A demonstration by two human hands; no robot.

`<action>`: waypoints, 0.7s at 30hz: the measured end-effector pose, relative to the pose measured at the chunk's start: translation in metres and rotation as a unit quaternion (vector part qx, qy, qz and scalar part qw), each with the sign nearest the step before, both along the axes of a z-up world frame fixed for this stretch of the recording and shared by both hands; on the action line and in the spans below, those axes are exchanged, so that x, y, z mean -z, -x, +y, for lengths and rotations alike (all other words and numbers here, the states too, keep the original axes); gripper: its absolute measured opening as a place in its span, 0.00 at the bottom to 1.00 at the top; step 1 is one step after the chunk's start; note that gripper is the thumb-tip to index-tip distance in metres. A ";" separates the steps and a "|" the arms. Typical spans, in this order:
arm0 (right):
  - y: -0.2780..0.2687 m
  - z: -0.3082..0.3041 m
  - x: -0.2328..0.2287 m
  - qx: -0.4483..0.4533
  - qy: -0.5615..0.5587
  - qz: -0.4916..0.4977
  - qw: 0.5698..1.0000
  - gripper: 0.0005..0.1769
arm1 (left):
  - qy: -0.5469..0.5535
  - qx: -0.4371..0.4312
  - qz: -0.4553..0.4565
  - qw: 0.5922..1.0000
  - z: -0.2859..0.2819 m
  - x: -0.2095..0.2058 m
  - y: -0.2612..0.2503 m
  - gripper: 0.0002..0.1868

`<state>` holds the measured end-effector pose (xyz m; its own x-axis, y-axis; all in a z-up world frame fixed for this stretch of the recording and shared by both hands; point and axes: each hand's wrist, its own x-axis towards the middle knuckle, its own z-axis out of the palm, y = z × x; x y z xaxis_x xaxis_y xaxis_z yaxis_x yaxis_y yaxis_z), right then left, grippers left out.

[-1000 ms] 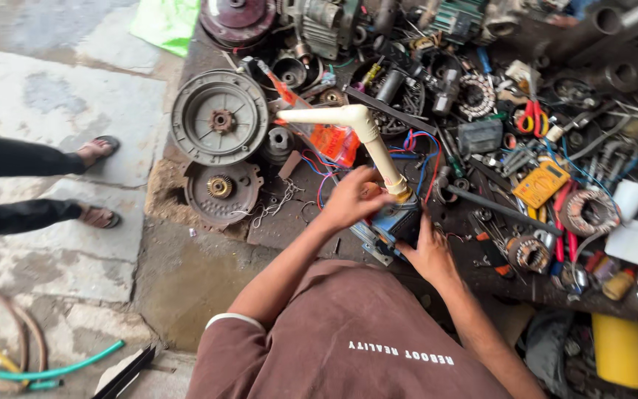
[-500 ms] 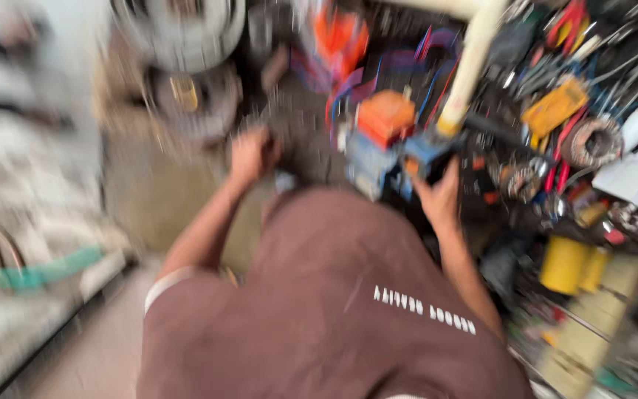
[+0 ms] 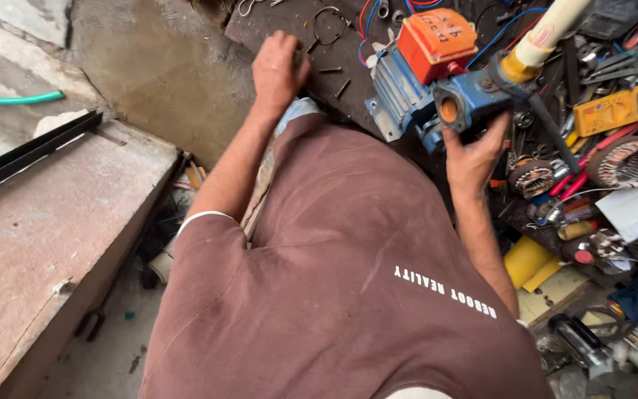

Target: The person is repairing a small electric motor by hand. They manipulate the internal copper windings and commutator, then attach a blue metal housing and a white PVC pipe to the motor assembly.

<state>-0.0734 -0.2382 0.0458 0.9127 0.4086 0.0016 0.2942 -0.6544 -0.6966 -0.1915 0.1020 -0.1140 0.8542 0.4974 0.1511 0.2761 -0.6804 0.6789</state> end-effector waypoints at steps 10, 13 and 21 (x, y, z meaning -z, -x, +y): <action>-0.010 0.017 -0.008 -0.005 0.060 -0.014 0.998 0.62 | -0.054 0.032 0.087 0.994 -0.009 0.047 -0.009 0.14; -0.005 0.017 -0.001 -0.035 0.139 -0.067 0.987 0.63 | -0.053 0.050 0.035 0.997 -0.004 0.030 0.010 0.23; 0.003 0.031 0.018 0.043 0.081 -0.170 0.981 0.54 | 0.142 0.180 -0.182 0.956 -0.063 -0.147 0.003 0.12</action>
